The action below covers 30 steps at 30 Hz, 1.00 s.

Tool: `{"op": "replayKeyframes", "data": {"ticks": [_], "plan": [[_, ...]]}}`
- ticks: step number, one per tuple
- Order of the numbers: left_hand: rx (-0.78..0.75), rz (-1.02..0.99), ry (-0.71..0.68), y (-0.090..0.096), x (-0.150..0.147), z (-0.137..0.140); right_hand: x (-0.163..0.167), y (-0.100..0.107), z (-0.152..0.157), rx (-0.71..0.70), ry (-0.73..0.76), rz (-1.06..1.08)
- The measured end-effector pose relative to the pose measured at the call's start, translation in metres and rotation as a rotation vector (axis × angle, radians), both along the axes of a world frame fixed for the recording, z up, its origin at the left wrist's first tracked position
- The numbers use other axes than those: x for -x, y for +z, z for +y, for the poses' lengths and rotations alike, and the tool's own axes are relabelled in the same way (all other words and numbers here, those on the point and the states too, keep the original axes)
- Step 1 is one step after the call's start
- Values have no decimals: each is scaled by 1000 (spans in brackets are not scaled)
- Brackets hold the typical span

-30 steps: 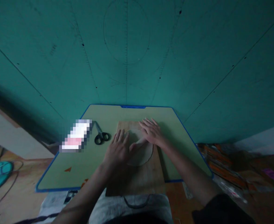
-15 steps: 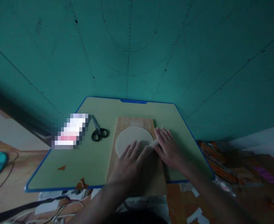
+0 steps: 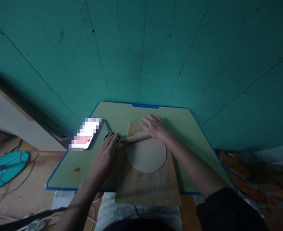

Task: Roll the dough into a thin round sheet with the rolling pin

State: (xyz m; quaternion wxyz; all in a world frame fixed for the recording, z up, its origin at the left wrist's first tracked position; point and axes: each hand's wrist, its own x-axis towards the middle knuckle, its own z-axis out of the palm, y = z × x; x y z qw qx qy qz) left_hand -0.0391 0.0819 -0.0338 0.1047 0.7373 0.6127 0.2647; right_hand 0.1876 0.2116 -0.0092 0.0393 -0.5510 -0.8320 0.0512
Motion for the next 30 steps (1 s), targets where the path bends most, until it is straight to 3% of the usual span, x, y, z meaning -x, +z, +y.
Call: {"op": "replayKeyframes", "data": {"ticks": [3, 9, 11, 14, 20, 23, 26, 30], "plan": [[1, -112, -28, 5, 2, -12, -17, -3, -40, -76, 101, -3], [18, -322, -2, 10, 2, -33, -66, -20, -158, -271, 219, -8], [16, -363, 10, 7, 5, -37, -74, -23, -178, -284, 247, -25], [21, -390, 29, -1, 11, -39, -69, -20, -168, -241, 239, -35], [39, -457, 92, -10, 16, -35, -6, -1, -62, -139, 197, -3], [58, -474, 79, -6, 13, -33, 24, 2, -32, -114, 189, 11], [53, -520, 72, -3, 13, -34, 34, -2, -48, -132, 254, 54], [-24, -651, 174, -4, 15, -38, 13, -8, -116, -160, 323, 126]]}}
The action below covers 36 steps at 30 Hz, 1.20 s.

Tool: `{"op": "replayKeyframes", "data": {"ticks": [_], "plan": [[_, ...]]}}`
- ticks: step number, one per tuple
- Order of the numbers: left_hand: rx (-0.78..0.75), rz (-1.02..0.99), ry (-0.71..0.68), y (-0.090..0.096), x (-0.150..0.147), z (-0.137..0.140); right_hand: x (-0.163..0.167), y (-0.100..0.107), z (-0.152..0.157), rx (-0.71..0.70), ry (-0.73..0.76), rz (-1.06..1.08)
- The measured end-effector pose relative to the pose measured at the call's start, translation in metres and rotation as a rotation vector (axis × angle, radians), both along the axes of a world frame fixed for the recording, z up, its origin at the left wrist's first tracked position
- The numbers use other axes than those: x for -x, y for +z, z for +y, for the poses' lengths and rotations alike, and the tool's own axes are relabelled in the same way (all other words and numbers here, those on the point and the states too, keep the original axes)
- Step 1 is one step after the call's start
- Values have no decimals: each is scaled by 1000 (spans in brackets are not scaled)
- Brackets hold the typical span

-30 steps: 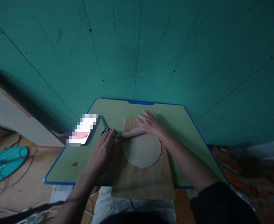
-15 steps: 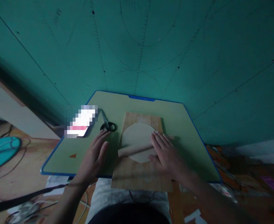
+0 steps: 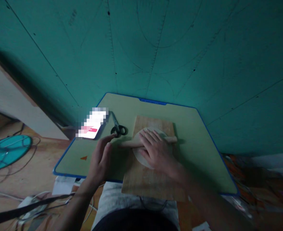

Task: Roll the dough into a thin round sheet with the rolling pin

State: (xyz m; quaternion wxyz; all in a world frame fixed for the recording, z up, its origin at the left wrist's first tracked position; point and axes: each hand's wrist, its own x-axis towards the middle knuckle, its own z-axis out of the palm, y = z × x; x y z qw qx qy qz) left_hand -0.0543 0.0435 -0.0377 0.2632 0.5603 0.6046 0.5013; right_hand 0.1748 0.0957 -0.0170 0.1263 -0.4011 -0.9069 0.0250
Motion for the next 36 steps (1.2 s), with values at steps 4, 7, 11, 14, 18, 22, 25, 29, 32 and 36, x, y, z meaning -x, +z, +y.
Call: {"op": "replayKeyframes", "data": {"ticks": [4, 7, 11, 14, 18, 22, 25, 29, 32, 36], "plan": [[45, -8, -14, 3, -3, -2, -27, -1, -50, -57, -5, 31], [53, 55, -129, 11, -13, 6, -37, 0, -54, -63, -63, 8], [0, 160, -248, 21, -39, 28, -52, -1, -40, -35, -198, 64], [-2, 383, -322, 25, -71, 46, -81, -4, -40, -73, -343, 191], [77, 802, -377, 22, -120, 58, -139, -2, -63, -141, -598, 340], [104, 972, -418, 16, -145, 57, -184, -7, -97, -77, -791, 379], [65, 1007, -472, 14, -145, 55, -198, -19, -115, -19, -850, 450], [-2, 1015, -543, 15, -137, 53, -196, -25, -122, 24, -897, 527], [-53, 1025, -642, 17, -128, 52, -190, -19, -122, 48, -876, 570], [-197, 994, -863, 26, -116, 44, -188, -14, -123, 50, -864, 605]]}}
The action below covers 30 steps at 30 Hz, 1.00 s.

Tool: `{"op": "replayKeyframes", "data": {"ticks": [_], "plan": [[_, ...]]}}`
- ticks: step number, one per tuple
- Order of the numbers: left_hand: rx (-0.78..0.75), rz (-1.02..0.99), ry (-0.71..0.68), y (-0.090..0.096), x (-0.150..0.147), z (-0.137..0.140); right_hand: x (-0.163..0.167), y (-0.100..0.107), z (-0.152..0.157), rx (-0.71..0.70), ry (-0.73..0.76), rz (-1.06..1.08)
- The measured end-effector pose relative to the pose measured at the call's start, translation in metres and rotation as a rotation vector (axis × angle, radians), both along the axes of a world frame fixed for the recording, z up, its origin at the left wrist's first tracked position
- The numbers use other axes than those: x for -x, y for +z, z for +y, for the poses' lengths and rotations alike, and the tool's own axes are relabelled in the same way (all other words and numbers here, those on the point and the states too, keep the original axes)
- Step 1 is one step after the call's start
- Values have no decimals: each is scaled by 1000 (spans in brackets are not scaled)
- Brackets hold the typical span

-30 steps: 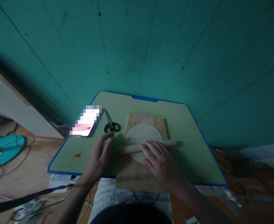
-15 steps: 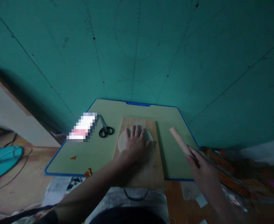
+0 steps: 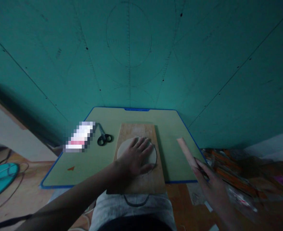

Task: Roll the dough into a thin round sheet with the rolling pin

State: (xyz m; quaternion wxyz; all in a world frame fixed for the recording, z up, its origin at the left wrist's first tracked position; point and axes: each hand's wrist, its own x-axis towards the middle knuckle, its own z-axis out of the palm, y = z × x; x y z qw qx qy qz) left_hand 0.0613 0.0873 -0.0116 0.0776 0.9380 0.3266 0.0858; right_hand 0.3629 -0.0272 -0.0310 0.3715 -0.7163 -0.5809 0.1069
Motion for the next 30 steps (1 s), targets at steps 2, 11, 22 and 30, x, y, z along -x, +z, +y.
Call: {"op": "replayKeyframes", "data": {"ticks": [2, 11, 22, 30], "plan": [[23, -1, -96, 5, 3, -12, -1, -1, -1, 1, -12, 3], [-3, -110, 285, -22, 58, -63, 6, 5, -2, 18, 16, -15], [147, -530, 611, -21, 108, -79, 137, 26, 33, -31, 682, -370], [98, -654, 703, -42, 120, -76, 171, 15, 37, -29, 730, -617]]}}
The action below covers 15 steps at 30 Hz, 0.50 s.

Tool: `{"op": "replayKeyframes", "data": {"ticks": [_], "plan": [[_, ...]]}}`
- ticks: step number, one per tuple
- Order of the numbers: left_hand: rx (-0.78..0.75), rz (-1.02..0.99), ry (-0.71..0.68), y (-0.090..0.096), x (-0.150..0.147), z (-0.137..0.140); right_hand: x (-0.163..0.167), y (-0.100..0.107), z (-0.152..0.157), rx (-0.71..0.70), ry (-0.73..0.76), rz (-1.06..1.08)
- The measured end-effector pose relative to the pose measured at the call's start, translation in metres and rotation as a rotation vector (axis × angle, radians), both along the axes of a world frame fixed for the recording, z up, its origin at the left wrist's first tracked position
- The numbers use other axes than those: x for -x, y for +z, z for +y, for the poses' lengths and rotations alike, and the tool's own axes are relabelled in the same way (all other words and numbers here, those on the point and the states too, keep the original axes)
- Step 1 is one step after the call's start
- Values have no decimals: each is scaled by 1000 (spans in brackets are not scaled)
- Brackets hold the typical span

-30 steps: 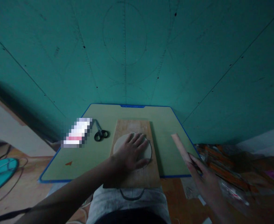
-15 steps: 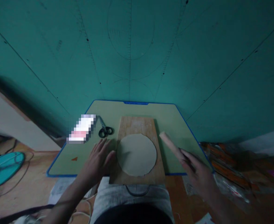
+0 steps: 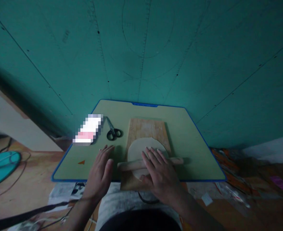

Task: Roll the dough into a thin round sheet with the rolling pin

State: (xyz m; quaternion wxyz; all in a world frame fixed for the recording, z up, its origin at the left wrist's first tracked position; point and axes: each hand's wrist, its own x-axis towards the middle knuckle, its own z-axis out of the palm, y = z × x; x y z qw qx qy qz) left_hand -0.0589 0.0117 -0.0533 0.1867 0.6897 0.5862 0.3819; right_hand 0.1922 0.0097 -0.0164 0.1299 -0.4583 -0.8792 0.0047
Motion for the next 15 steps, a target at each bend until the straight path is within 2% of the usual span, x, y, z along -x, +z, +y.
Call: {"op": "replayKeyframes", "data": {"ticks": [3, 8, 10, 12, 15], "plan": [[-12, -9, 18, -6, 0, -1, 4, -1, 27, 21, -18, -52], [-104, 111, 54, -12, -9, -1, 16, 6, 115, 130, -89, -99], [-135, 191, 77, -12, -13, 0, 20, 9, 139, 180, -144, -104], [-163, 283, 93, -12, -15, 1, 22, 11, 143, 192, -172, -112], [-194, 402, 82, -13, -17, 3, 19, 10, 107, 138, -127, -113]]}}
